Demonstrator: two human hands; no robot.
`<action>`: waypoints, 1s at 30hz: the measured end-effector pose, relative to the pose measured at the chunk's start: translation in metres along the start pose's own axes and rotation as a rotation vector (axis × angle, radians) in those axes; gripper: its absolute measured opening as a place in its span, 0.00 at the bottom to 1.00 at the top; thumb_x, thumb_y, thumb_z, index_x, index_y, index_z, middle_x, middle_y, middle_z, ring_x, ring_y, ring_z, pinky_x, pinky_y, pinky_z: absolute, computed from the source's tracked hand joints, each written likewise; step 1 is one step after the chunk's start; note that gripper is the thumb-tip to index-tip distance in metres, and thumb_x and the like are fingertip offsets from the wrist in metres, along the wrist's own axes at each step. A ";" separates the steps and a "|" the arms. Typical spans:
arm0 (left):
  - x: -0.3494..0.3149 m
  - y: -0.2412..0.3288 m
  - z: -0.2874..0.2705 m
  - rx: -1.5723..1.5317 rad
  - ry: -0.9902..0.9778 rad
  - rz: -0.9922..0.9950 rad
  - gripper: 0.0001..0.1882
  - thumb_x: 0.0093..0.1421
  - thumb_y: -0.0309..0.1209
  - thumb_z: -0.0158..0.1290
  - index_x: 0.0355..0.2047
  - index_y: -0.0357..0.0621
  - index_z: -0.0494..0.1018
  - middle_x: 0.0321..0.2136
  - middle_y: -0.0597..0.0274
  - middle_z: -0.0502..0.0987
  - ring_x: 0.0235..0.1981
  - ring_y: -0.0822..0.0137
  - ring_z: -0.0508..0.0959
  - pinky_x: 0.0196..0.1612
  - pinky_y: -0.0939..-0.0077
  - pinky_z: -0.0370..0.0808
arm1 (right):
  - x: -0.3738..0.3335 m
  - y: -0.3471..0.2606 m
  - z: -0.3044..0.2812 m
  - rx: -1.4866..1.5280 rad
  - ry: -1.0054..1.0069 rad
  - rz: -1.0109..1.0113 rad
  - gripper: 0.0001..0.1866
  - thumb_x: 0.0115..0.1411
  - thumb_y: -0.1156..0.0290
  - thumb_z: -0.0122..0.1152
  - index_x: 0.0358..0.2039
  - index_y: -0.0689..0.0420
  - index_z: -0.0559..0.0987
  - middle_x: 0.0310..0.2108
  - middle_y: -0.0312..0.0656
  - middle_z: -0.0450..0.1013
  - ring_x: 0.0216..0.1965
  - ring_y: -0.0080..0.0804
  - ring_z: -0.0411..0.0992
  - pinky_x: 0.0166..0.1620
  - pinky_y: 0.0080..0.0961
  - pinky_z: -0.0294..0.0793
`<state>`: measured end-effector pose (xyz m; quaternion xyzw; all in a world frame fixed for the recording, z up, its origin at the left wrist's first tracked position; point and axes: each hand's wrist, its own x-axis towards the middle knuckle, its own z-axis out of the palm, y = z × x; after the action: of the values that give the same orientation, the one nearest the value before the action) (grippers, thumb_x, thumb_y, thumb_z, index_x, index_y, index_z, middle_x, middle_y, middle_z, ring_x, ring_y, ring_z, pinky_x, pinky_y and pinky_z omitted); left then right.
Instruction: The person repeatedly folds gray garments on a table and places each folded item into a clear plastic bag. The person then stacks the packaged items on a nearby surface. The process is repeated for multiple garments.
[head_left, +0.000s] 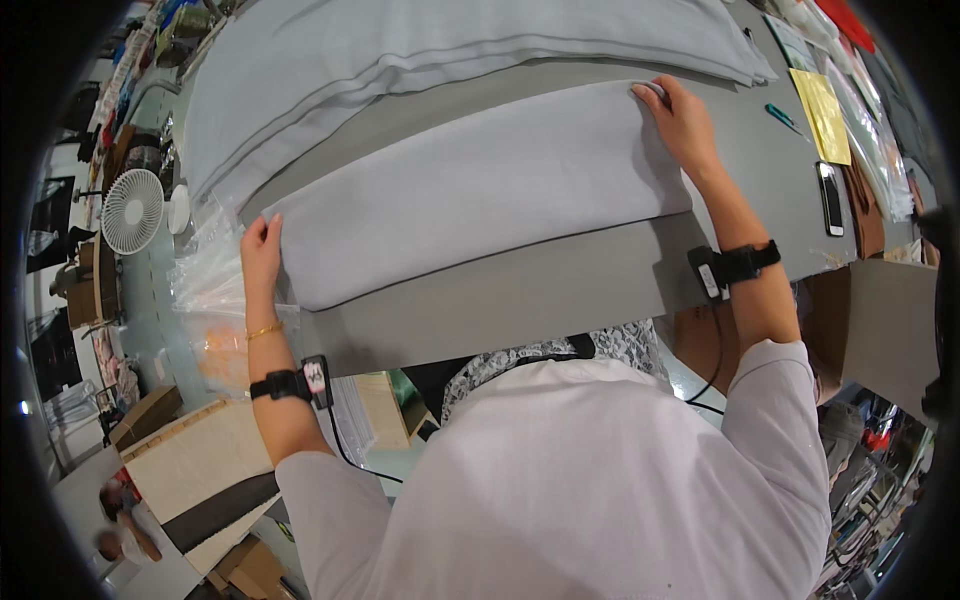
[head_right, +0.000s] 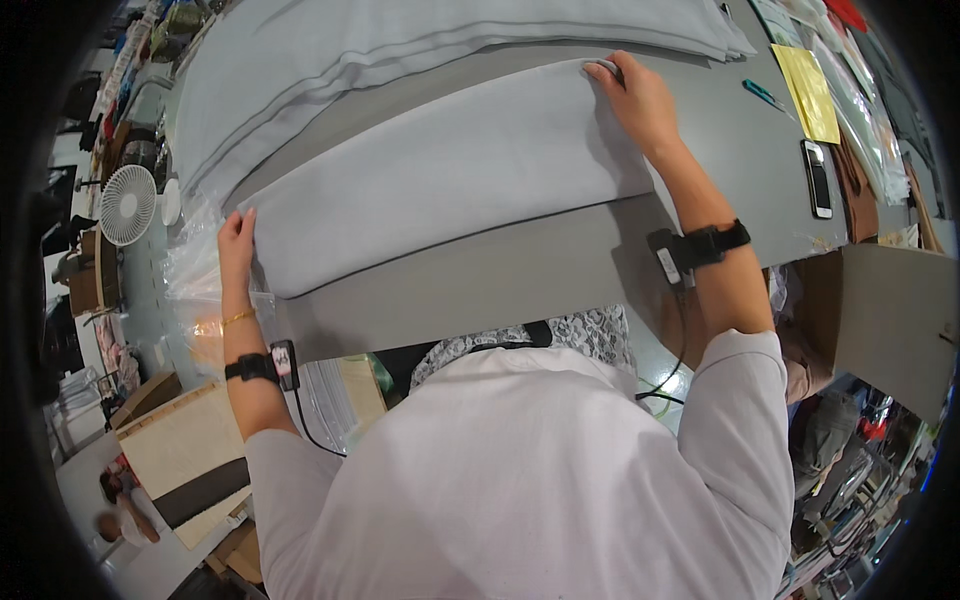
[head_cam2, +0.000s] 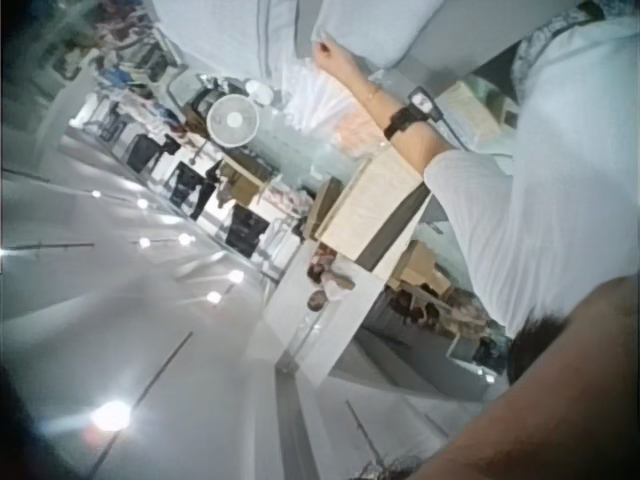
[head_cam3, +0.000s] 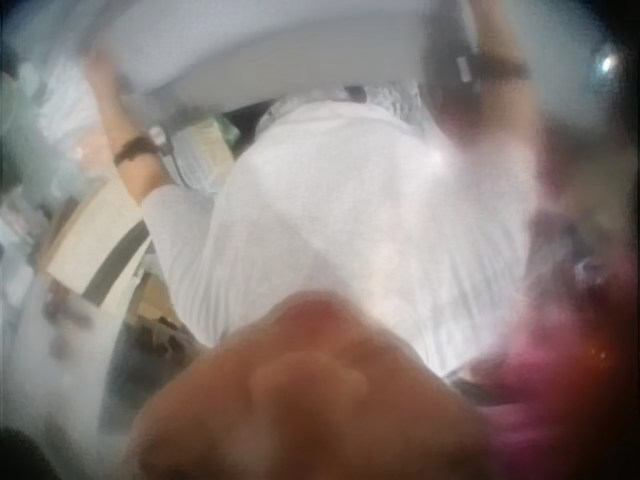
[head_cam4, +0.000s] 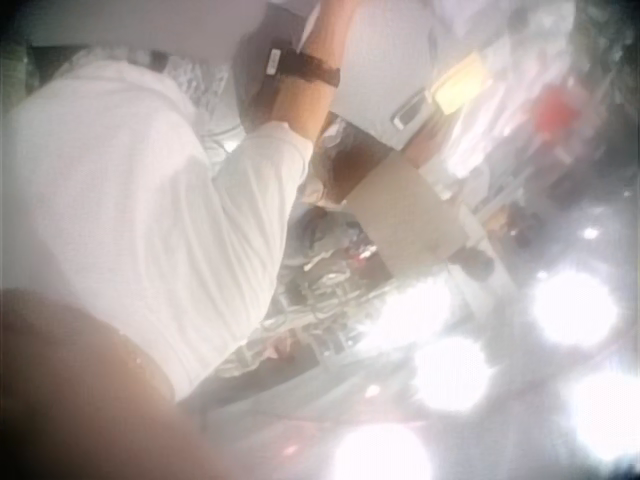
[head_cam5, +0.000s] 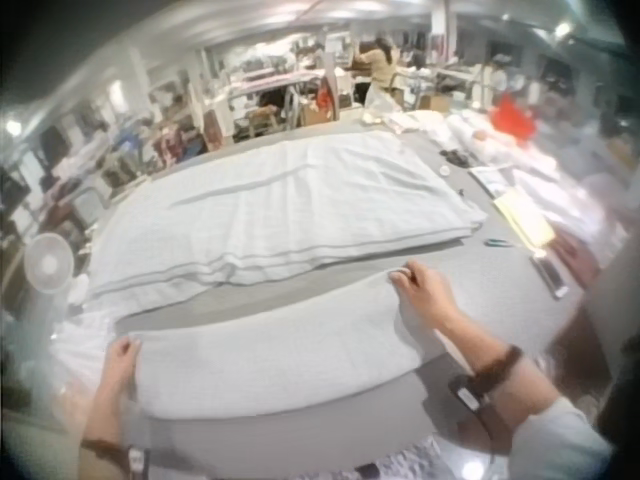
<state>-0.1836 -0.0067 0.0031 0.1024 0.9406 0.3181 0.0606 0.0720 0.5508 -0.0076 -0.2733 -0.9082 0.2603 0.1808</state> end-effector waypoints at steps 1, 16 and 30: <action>0.001 -0.002 0.007 0.123 0.112 0.183 0.14 0.69 0.36 0.57 0.35 0.39 0.68 0.29 0.64 0.67 0.32 0.68 0.67 0.36 0.71 0.67 | 0.001 0.002 0.008 -0.044 0.039 -0.013 0.19 0.68 0.54 0.63 0.43 0.59 0.78 0.31 0.41 0.77 0.32 0.40 0.74 0.36 0.32 0.74; -0.140 0.072 0.106 -0.005 0.003 0.453 0.37 0.65 0.43 0.61 0.67 0.34 0.63 0.69 0.40 0.60 0.70 0.45 0.61 0.71 0.52 0.60 | -0.052 0.076 -0.068 0.729 0.096 0.660 0.22 0.70 0.63 0.63 0.58 0.63 0.73 0.46 0.42 0.80 0.48 0.27 0.78 0.50 0.23 0.77; -0.117 0.070 0.115 -0.838 -0.240 -0.065 0.20 0.67 0.32 0.58 0.54 0.31 0.71 0.49 0.48 0.79 0.47 0.63 0.82 0.50 0.73 0.77 | -0.117 -0.195 0.090 0.610 -0.594 -0.286 0.24 0.68 0.60 0.64 0.59 0.59 0.71 0.44 0.46 0.76 0.38 0.36 0.78 0.38 0.30 0.77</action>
<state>-0.0387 0.0880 -0.0394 0.0756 0.7192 0.6561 0.2158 0.0428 0.3087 0.0102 0.0074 -0.8312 0.5556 0.0185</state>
